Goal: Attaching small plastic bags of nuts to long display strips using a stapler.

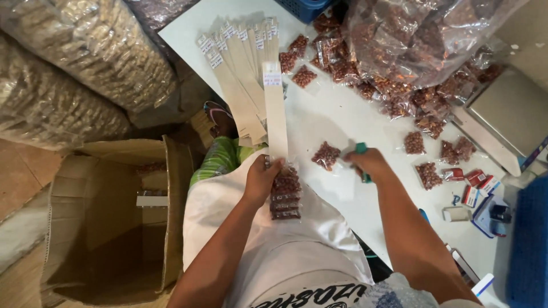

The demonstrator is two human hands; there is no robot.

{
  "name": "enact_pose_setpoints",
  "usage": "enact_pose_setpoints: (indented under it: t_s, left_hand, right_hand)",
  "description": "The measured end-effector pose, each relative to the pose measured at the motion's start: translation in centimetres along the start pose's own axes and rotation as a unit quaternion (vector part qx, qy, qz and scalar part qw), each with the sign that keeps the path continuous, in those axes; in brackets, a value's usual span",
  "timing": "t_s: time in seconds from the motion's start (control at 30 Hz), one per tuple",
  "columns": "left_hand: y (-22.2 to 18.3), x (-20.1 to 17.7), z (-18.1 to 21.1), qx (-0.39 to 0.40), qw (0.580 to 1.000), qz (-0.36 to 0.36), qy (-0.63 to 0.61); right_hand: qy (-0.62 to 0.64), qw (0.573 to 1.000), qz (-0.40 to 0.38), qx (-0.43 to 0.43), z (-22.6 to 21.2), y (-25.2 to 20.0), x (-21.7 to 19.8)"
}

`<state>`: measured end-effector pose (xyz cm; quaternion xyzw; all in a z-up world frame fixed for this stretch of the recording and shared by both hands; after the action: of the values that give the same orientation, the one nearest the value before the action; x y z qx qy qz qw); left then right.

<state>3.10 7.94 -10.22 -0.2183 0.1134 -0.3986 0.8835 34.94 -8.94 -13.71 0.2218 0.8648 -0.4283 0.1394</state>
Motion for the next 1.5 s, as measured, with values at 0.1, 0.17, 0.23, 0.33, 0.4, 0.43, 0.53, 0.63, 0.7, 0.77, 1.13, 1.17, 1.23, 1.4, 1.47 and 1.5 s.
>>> enact_pose_setpoints:
  t_s: [0.1, 0.17, 0.23, 0.33, 0.4, 0.43, 0.53, 0.63, 0.7, 0.77, 1.13, 1.17, 1.23, 1.4, 1.47, 1.5]
  left_hand:
    - [0.1, -0.1, 0.2, 0.002, 1.000, 0.004, -0.019]
    - [-0.5, -0.2, 1.0, 0.005, 0.999, 0.010, -0.034]
    - [-1.5, 0.5, 3.3, 0.054, 0.995, -0.028, -0.076]
    - [-0.8, 1.1, 2.6, 0.090, 0.989, -0.035, -0.116]
    - [-0.7, 1.7, 2.4, 0.086, 0.983, -0.038, -0.155]
    - [-0.6, 2.2, 2.3, 0.082, 0.977, -0.045, -0.192]
    - [1.9, 2.4, 0.2, 0.118, 0.968, -0.051, -0.216]
    - [0.3, 3.0, 2.4, 0.193, 0.962, -0.019, -0.193]
    - [0.4, 2.6, 2.2, 0.201, 0.967, -0.012, -0.159]
    - [-0.6, 2.5, 3.6, 0.208, 0.970, -0.008, -0.124]
    - [-6.4, 2.9, 10.7, 0.160, 0.987, -0.005, 0.013]
    - [-6.0, 3.0, 10.2, 0.161, 0.987, -0.009, 0.015]
    - [-5.1, 3.1, 9.3, 0.165, 0.986, -0.008, 0.029]
    - [-7.7, 4.4, 13.6, 0.161, 0.982, -0.032, 0.096]
    - [-7.4, 5.3, 12.8, 0.134, 0.983, -0.049, 0.114]
    - [-6.0, 5.3, 10.9, 0.099, 0.991, -0.048, 0.079]
  right_hand:
    - [0.037, 0.996, -0.049, -0.069, -2.6, -1.2, 2.2]
    - [0.028, 0.990, -0.060, -0.124, -4.8, -2.1, 2.6]
    - [0.034, 0.954, -0.149, -0.258, -9.4, -5.0, 3.8]
    - [-0.024, 0.915, -0.261, -0.307, -17.0, -13.7, 5.4]
    - [-0.071, 0.900, -0.261, -0.342, -18.5, -14.1, 6.9]
    - [-0.116, 0.883, -0.257, -0.376, -19.5, -14.6, 7.7]
    - [-0.110, 0.894, -0.125, -0.416, -18.8, -11.4, 8.3]
    - [-0.030, 0.919, -0.095, -0.382, -18.8, -11.5, 8.6]
    - [-0.011, 0.923, -0.084, -0.376, -18.7, -11.6, 8.6]
    - [0.010, 0.927, -0.073, -0.368, -17.9, -11.0, 8.4]
    - [0.462, 0.865, 0.061, -0.185, -17.6, -10.7, 6.5]
    - [0.464, 0.864, 0.064, -0.185, -18.1, -11.4, 6.7]
    - [0.505, 0.857, 0.012, -0.107, -18.4, -12.1, 8.9]
    - [0.618, 0.776, 0.001, -0.131, -15.0, -6.6, 9.4]
    - [0.621, 0.773, -0.016, -0.129, -13.7, -6.6, 9.0]
    - [0.595, 0.790, -0.025, -0.142, -13.6, -6.3, 8.3]
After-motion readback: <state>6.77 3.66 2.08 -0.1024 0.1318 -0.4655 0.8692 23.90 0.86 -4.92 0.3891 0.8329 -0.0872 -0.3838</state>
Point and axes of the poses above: each hand's wrist, its own y-axis towards the middle knuckle, its own x-axis out of the palm, z = x × y, the point moved 10 cm from there along y, towards the middle knuckle, and after that the axes turned 15 degrees about -z, right-handed, at the moved point
